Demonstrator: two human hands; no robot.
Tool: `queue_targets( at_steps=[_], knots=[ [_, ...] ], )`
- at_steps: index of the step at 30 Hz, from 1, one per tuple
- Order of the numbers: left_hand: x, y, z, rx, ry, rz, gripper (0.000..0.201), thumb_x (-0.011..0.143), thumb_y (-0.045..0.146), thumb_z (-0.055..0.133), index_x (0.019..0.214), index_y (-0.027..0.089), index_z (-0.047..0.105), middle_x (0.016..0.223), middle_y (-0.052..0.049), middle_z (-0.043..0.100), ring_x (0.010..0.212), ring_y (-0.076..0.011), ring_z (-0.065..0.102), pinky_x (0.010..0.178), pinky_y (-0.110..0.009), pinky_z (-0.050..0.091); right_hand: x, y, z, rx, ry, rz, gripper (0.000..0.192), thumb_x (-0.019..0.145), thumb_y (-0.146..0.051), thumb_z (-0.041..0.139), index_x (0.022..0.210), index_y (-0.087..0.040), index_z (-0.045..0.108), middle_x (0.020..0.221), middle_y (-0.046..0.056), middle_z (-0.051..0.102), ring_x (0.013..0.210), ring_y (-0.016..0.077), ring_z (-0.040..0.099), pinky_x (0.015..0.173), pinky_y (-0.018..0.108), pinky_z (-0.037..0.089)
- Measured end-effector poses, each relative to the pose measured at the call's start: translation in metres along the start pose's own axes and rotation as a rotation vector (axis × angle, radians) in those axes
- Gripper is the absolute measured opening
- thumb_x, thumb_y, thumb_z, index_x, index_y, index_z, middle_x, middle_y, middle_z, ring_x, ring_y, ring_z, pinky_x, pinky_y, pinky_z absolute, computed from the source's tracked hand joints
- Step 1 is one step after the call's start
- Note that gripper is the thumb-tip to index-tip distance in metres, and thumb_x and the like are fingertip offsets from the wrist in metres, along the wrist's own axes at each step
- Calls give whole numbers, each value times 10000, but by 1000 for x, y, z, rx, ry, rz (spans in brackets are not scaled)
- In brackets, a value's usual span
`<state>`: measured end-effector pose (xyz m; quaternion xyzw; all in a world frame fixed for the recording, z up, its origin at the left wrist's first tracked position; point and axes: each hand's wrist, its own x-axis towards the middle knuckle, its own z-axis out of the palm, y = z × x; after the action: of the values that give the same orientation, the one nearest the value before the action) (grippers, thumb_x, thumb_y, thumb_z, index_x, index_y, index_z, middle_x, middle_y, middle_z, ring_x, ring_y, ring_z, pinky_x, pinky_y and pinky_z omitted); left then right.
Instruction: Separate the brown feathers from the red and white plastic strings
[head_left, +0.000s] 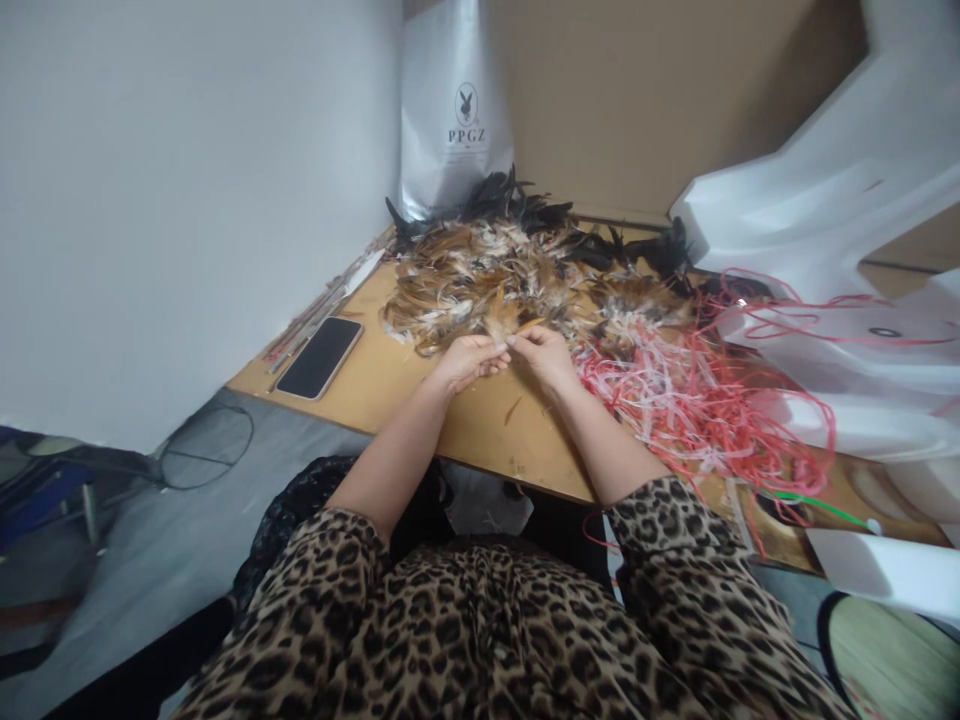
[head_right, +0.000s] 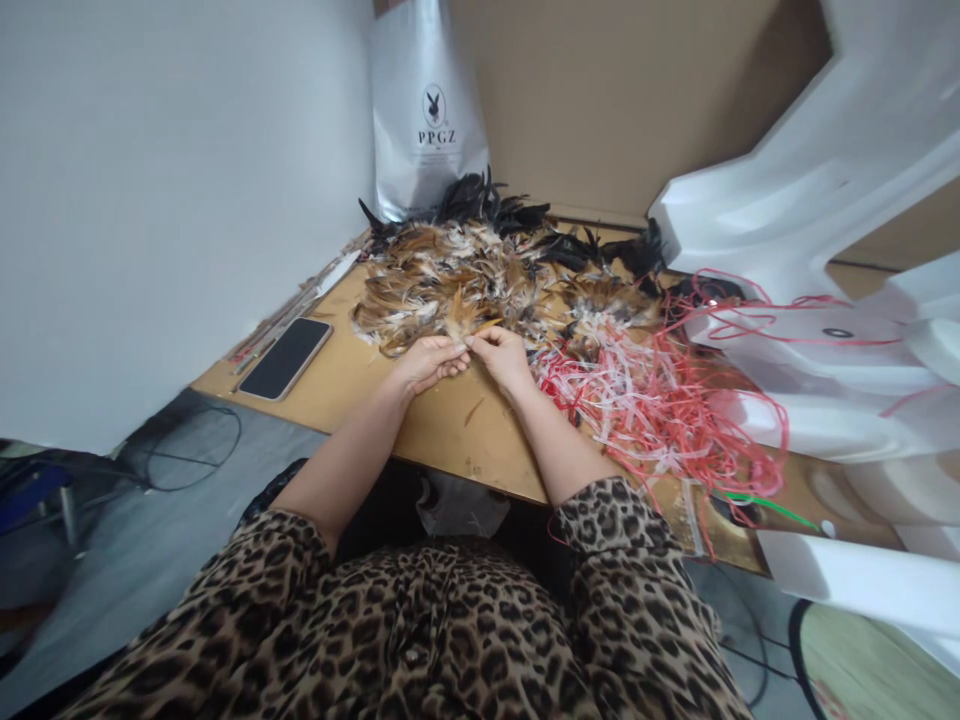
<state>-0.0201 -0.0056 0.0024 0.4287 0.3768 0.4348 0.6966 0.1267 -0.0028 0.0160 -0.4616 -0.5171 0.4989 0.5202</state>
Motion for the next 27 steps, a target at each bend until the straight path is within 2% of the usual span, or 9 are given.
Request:
queue_targets(
  at_steps=[3,5,8,13,19,21,23,25,27],
  knots=[
    [1,1,0,18,27,25,218,684,266,707,736,67,635,627,-53,646,519,-55,577,511,-157,419,3,2,-2,12,-5,-4,248,584,-403,706,646,-179,619,597,-17,590,540,94,478,555,236,393],
    [3,1,-2,-27,89,66,205,690,257,702,761,76,635,642,-42,649,518,-50,574,503,-153,412,6,5,-6,-47,4,-48,232,630,-400,668,691,-177,640,634,-8,614,561,101,496,584,245,404],
    [6,3,-6,-127,200,129,168,713,236,678,783,92,630,668,-24,652,528,-37,570,494,-140,400,10,8,-16,-338,4,-172,204,696,-358,606,725,-164,663,672,14,640,598,117,521,626,258,408],
    [8,5,-8,-192,299,145,152,724,232,667,790,103,624,683,-17,651,527,-25,559,486,-131,389,9,10,-23,-905,-113,-345,162,738,-278,560,762,-181,687,773,42,660,709,154,565,698,279,413],
    [8,5,-6,-211,311,161,171,702,238,686,793,105,628,677,-14,651,524,-22,556,483,-129,387,1,6,-13,-1221,-170,-373,156,759,-259,536,776,-209,683,822,61,652,716,167,577,615,265,399],
    [7,6,-6,-214,304,169,169,699,237,688,785,105,629,673,-15,652,524,-24,558,478,-130,386,1,5,-12,-1245,-168,-358,164,756,-227,516,723,-193,674,798,70,653,678,162,571,584,262,381],
    [7,6,-6,-220,293,176,172,695,237,691,783,102,629,666,-16,652,521,-26,559,473,-129,385,2,6,-13,-1162,-165,-323,167,740,-211,515,669,-176,662,742,63,651,645,150,557,580,258,372],
    [7,5,-7,-224,282,185,174,698,235,689,791,101,631,665,-16,652,519,-27,560,469,-128,386,5,6,-16,-942,-170,-237,144,715,-236,549,648,-165,655,674,39,637,600,130,532,575,250,370],
    [7,5,-7,-225,270,190,162,707,230,681,788,100,631,665,-16,654,515,-27,561,463,-123,388,7,4,-18,-598,-172,-87,146,684,-293,598,671,-158,653,582,3,588,518,98,472,522,234,345]
  ],
)
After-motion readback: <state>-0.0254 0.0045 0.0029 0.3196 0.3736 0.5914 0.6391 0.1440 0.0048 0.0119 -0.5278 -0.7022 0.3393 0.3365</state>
